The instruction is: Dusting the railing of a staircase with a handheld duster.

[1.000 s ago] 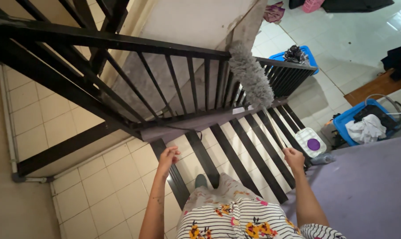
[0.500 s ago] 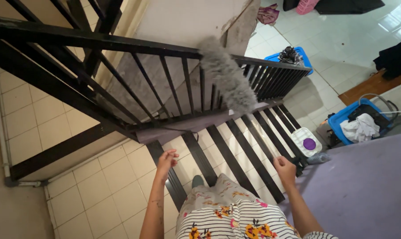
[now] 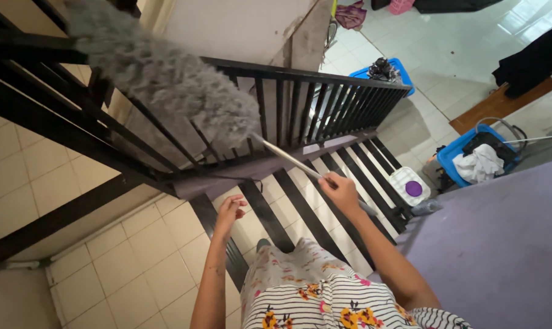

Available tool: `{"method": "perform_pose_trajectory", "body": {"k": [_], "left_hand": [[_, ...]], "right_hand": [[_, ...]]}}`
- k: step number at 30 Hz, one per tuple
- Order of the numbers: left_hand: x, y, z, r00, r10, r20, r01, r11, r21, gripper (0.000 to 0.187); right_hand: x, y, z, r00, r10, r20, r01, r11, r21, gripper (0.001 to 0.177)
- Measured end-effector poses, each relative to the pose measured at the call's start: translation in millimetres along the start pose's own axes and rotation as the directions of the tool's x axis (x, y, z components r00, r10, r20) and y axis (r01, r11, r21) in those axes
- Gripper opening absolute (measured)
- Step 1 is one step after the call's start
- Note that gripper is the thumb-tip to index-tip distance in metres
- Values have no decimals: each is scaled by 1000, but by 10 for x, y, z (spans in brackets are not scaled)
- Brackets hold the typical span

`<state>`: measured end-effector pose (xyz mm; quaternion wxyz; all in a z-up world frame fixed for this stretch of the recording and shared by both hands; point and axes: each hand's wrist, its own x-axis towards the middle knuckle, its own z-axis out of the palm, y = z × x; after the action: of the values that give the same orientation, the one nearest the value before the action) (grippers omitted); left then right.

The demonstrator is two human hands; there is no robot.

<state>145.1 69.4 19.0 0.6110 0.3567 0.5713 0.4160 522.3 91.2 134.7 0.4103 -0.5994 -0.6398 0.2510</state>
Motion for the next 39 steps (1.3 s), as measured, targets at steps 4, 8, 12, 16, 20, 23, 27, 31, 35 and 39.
{"method": "perform_pose_trajectory", "body": {"k": [4,8,12,16,20,23,27,31,35,39], "left_hand": [[57,-33,74,999,25,21,-25,999,-28,30],[102,10,115,1000,-21,10,21,1000,-6,30],[159,62,138,998,-55,19,55,998,1,30],[253,135,120,998,-58,31,57,998,28,29],[368,201,134,999,-38,31,37,998,51,29],[497,242,166,998,-61,30,59,997,51,29],[614,294,203,998,-52,42,50,997,53,29],[696,313,192,998,-44,45,42,998,43,30],[786,324,130,998,-61,33,60,998,33,31],[873,314,72,995,-87,40,86,996,27,32]], "right_hand": [[55,-82,-5,999,4,35,-4,1000,20,23],[-75,160,-64,991,124,46,-124,992,-5,23],[-312,522,-210,990,137,-30,-139,989,-59,24],[-525,971,-343,954,295,-57,-300,945,-130,25],[-615,1338,-492,906,406,-119,-423,873,-242,30],[-566,1524,-570,873,463,-155,-487,814,-316,34],[-419,1658,-630,805,557,-207,-593,737,-325,39],[-293,1675,-644,765,604,-221,-642,690,-335,41],[-193,1786,-594,773,587,-239,-633,693,-346,41],[-231,1805,-588,792,572,-211,-609,720,-334,40]]}}
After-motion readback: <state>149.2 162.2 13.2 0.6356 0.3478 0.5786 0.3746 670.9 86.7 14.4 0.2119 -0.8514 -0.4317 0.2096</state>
